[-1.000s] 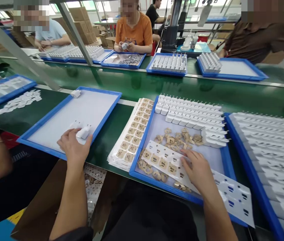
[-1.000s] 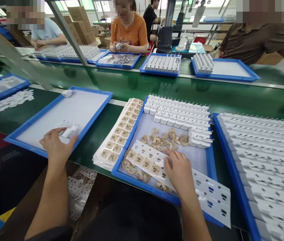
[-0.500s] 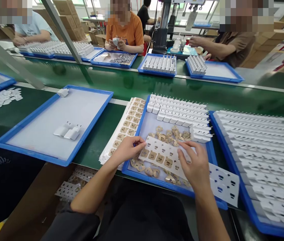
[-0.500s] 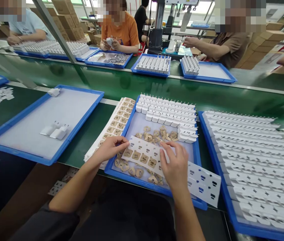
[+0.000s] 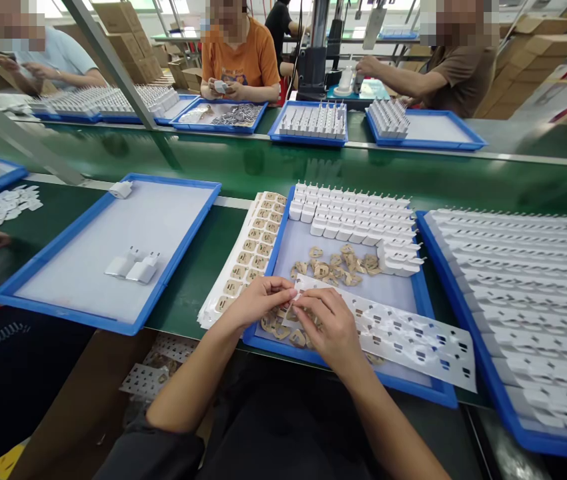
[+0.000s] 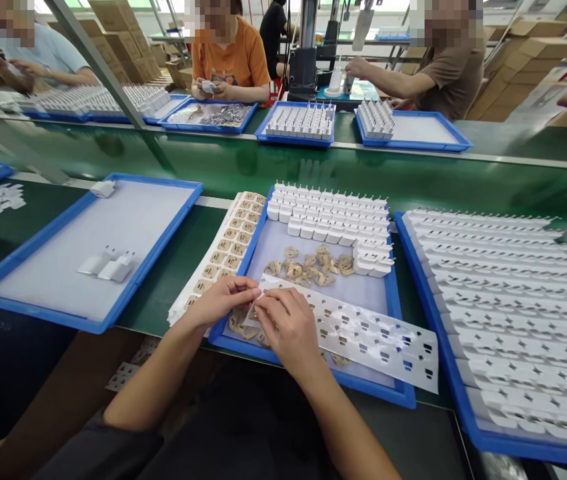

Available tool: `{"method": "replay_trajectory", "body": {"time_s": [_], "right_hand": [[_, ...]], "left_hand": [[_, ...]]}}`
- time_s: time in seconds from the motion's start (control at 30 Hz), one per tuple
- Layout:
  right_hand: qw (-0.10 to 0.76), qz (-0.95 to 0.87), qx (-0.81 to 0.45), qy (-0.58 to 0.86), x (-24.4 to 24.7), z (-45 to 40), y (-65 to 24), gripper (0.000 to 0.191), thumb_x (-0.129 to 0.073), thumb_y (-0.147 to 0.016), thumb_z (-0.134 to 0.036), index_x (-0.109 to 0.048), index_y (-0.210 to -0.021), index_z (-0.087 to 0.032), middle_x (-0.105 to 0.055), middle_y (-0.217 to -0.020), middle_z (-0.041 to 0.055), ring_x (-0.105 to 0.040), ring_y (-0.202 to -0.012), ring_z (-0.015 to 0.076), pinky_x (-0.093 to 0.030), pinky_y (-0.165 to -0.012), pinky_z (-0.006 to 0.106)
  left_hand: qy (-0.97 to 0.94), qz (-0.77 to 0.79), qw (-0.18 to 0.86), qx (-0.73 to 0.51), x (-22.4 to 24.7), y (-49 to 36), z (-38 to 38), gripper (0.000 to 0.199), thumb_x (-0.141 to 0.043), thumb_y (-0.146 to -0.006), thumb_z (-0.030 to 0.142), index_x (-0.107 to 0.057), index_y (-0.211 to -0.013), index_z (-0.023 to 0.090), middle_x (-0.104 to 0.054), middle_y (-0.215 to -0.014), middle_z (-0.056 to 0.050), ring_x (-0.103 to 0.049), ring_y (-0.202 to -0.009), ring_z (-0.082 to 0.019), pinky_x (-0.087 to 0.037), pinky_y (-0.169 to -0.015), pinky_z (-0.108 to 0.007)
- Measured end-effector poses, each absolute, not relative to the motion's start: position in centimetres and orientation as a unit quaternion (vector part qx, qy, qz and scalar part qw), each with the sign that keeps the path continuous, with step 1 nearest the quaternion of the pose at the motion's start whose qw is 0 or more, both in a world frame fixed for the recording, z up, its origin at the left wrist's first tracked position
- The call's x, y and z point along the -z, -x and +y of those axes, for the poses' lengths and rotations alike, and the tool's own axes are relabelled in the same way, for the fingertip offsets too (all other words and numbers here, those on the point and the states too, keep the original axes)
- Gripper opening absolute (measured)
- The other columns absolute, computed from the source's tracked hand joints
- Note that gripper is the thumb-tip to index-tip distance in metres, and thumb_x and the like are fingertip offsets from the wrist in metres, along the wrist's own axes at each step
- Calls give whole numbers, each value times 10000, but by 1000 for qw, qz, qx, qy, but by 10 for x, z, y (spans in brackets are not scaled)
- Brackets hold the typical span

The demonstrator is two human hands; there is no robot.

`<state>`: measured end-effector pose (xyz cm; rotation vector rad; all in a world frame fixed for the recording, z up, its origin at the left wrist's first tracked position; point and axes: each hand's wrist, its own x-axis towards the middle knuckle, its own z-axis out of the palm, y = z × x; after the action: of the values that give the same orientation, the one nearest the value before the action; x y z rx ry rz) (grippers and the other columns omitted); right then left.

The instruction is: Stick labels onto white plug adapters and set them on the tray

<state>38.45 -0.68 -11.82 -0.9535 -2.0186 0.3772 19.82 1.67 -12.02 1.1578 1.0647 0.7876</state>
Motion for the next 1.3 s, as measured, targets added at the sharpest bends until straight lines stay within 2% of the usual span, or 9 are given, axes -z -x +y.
{"method": "replay_trajectory", "body": {"time_s": [0.33,0.5,0.7,0.97,1.13,1.3], "right_hand": [[407,-825,-145,364,122,-10,-392,142,-553,-954,-142,-665,-991,-221,-688,-968,89,-636,-889,228,-555,-786,397],[418,-819,-135,368,128,-12,-393,142,-570,-946,-135,-661,-1015,-219,-695,-975,89,-664,-898,226,-572,-785,378],[433,-814,-103,372,129,-12,-395,118,-617,-915,-94,-657,-981,-183,-698,-922,96,-669,-851,218,-572,-748,354],[433,-821,-98,359,129,-10,-395,126,-623,-910,-86,-649,-982,-186,-703,-914,97,-672,-825,222,-566,-726,350],[425,-821,-156,349,128,-12,-400,163,-597,-920,-73,-635,-1015,-201,-685,-959,88,-656,-887,215,-552,-784,350],[423,-800,-264,335,121,-17,-414,144,-592,-918,-84,-619,-968,-216,-670,-1015,78,-637,-975,217,-526,-853,372]], "left_hand": [[-500,469,645,-338,119,-201,15,393,-705,-798,529,-664,-832,140,-634,-703,-12,-549,-634,-113,-414,-587,-217],[-526,461,652,-292,114,-207,13,416,-681,-808,559,-608,-757,153,-534,-582,37,-489,-544,-92,-392,-542,-210],[-529,452,659,-285,116,-203,8,369,-673,-838,513,-663,-816,145,-599,-655,14,-552,-605,-104,-446,-605,-216],[-541,451,651,-284,120,-200,6,356,-645,-870,492,-634,-804,143,-580,-648,17,-543,-611,-101,-438,-616,-213],[-552,455,641,-276,121,-200,5,358,-609,-892,502,-612,-823,150,-570,-657,21,-542,-618,-101,-432,-611,-208],[-559,477,618,-279,123,-197,9,356,-594,-889,509,-591,-808,162,-580,-644,27,-555,-593,-110,-441,-592,-213]]}}
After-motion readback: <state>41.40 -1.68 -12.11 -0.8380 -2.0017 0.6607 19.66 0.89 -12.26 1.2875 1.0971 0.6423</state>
